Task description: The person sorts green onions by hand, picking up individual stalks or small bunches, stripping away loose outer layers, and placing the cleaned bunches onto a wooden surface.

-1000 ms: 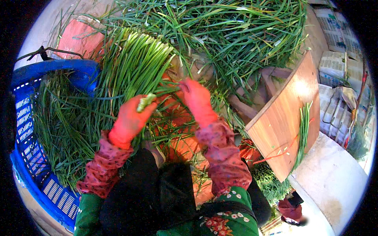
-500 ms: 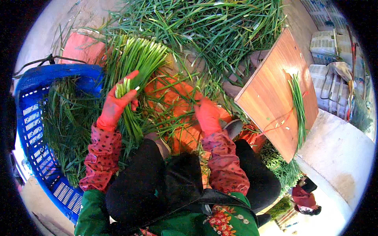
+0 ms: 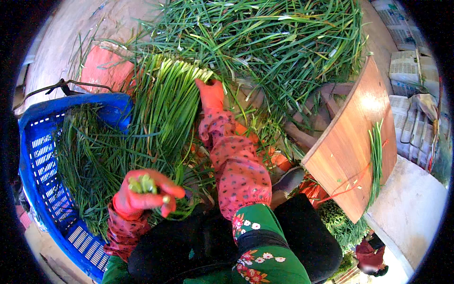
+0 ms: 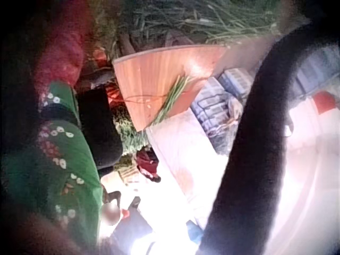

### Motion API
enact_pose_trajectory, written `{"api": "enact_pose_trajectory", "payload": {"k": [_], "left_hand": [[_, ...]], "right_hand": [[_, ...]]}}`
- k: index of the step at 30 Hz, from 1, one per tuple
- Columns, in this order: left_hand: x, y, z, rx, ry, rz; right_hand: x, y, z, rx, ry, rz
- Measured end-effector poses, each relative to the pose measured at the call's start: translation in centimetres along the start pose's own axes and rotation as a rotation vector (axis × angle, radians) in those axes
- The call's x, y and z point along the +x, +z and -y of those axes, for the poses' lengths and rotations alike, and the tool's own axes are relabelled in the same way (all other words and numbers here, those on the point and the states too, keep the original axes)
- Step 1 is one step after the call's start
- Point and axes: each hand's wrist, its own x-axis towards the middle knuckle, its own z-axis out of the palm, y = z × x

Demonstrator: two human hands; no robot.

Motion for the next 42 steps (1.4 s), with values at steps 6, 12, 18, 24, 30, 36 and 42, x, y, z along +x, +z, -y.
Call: {"api": "enact_pose_trajectory", "payload": {"k": [6,12,18,24,30,36,42], "left_hand": [[4.6,-1.3,1.8,0.057,-0.009,-0.447],[6.1,-2.6,3.4,0.113,0.117,-0.487],[8.9,-1.6,4.7,0.394,0.262,-0.467],[11.5,-2.0,6.4,0.296,0.298,-0.287],[12.1,-3.1,5.4,0.085,0.221,-0.246],[12.8,-3.3,6.6,0.005,0.226,-0.166],[12.6,-4.7,5.9,0.110,0.158,-0.333]], "right_hand": [[-4.0,-6.3,3.6,0.475,0.174,0.528],[-7.0,-11.7,3.1,0.282,0.226,0.330],[-11.3,-13.3,7.5,0.404,0.247,0.472],[-12.0,-14.0,8.7,0.370,0.120,0.499],[-10.6,-16.3,6.4,0.376,0.277,0.193],[-11.8,-14.0,8.8,0.179,0.169,0.324],[-11.5,-13.8,6.8,-0.040,0.112,0.361]]}}
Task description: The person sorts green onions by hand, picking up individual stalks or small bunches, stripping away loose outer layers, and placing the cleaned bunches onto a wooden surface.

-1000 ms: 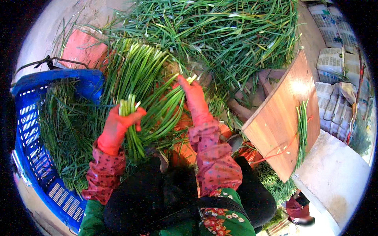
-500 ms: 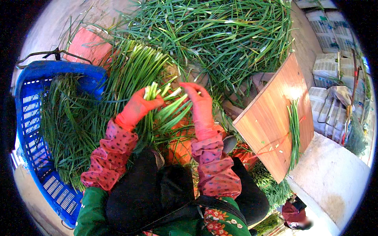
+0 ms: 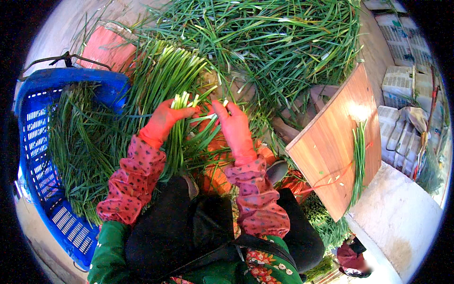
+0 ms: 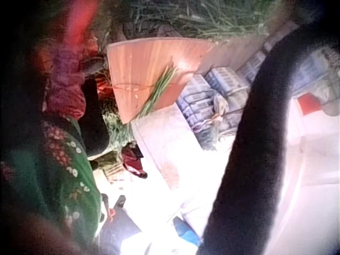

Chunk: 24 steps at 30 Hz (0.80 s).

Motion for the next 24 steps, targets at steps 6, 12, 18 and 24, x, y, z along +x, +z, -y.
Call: {"api": "enact_pose_trajectory", "payload": {"k": [6,12,18,24], "left_hand": [[0.4,-0.8,-0.3,0.099,0.099,-0.083],[-0.3,-0.1,-0.8,0.044,0.156,-0.092],[0.4,-1.7,-1.5,0.084,0.104,-0.105],[-0.1,-0.2,-0.8,0.051,0.047,-0.070]], "right_hand": [[-0.5,-0.5,-0.8,0.124,-0.023,-0.046],[0.0,0.7,-0.5,0.189,0.008,-0.106],[-0.6,-2.0,-0.2,0.045,0.046,-0.369],[-1.2,3.0,2.0,0.162,0.030,-0.037]]}}
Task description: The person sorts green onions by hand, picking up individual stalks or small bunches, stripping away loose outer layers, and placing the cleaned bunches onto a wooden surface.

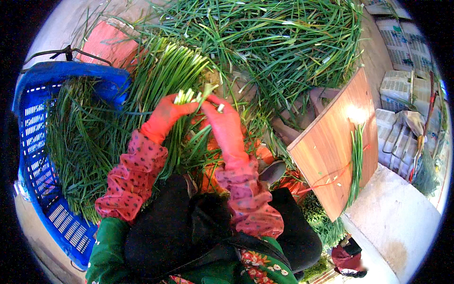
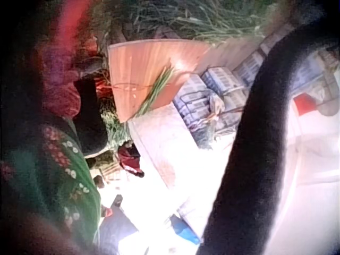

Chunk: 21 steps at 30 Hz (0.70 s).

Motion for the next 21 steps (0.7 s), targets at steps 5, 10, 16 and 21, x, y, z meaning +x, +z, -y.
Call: {"api": "enact_pose_trajectory", "payload": {"k": [5,10,16,21], "left_hand": [[-0.2,0.2,-0.5,0.240,-0.006,0.015],[0.2,0.3,1.1,0.111,-0.024,0.038],[0.1,-1.0,0.1,0.097,0.047,-0.071],[-2.9,-5.0,-5.1,-0.070,0.043,-0.278]], "right_hand": [[0.4,-0.2,-0.2,0.024,0.047,0.053],[0.2,0.3,-0.9,-0.090,-0.011,0.113],[1.9,-3.5,-5.0,-0.094,0.008,-0.050],[1.6,-9.5,-6.7,-0.642,0.122,-0.429]]}}
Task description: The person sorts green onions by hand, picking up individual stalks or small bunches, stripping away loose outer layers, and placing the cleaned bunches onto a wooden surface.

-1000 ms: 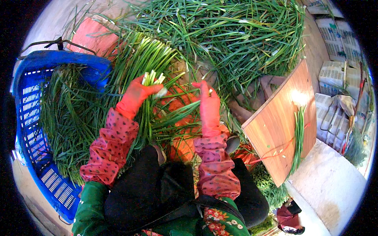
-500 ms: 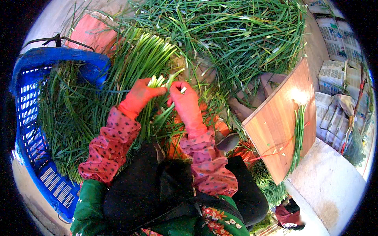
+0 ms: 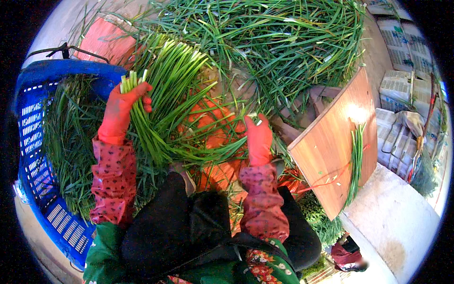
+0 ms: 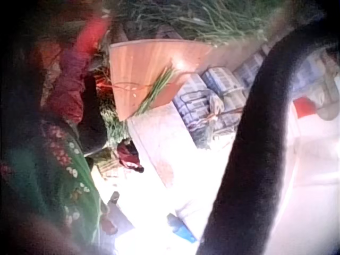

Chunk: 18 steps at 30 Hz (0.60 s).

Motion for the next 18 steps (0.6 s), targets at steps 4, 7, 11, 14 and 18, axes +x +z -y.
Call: {"api": "enact_pose_trajectory", "payload": {"k": [4,7,11,14,18], "left_hand": [[-2.1,4.0,2.3,0.084,-0.072,0.349],[-1.8,6.2,4.4,-0.047,-0.028,0.510],[0.0,5.1,5.0,-0.075,-0.075,0.570],[1.1,5.2,6.7,0.020,0.000,0.595],[1.4,3.2,7.5,-0.101,-0.380,0.575]], "right_hand": [[-5.2,0.3,6.5,0.595,-0.088,0.277],[-6.9,2.2,9.7,0.726,-0.157,0.389],[-5.7,3.3,10.7,0.639,-0.336,0.210],[-4.3,7.3,8.5,0.403,-0.617,0.043],[-2.3,8.9,9.0,0.065,-0.610,0.125]]}}
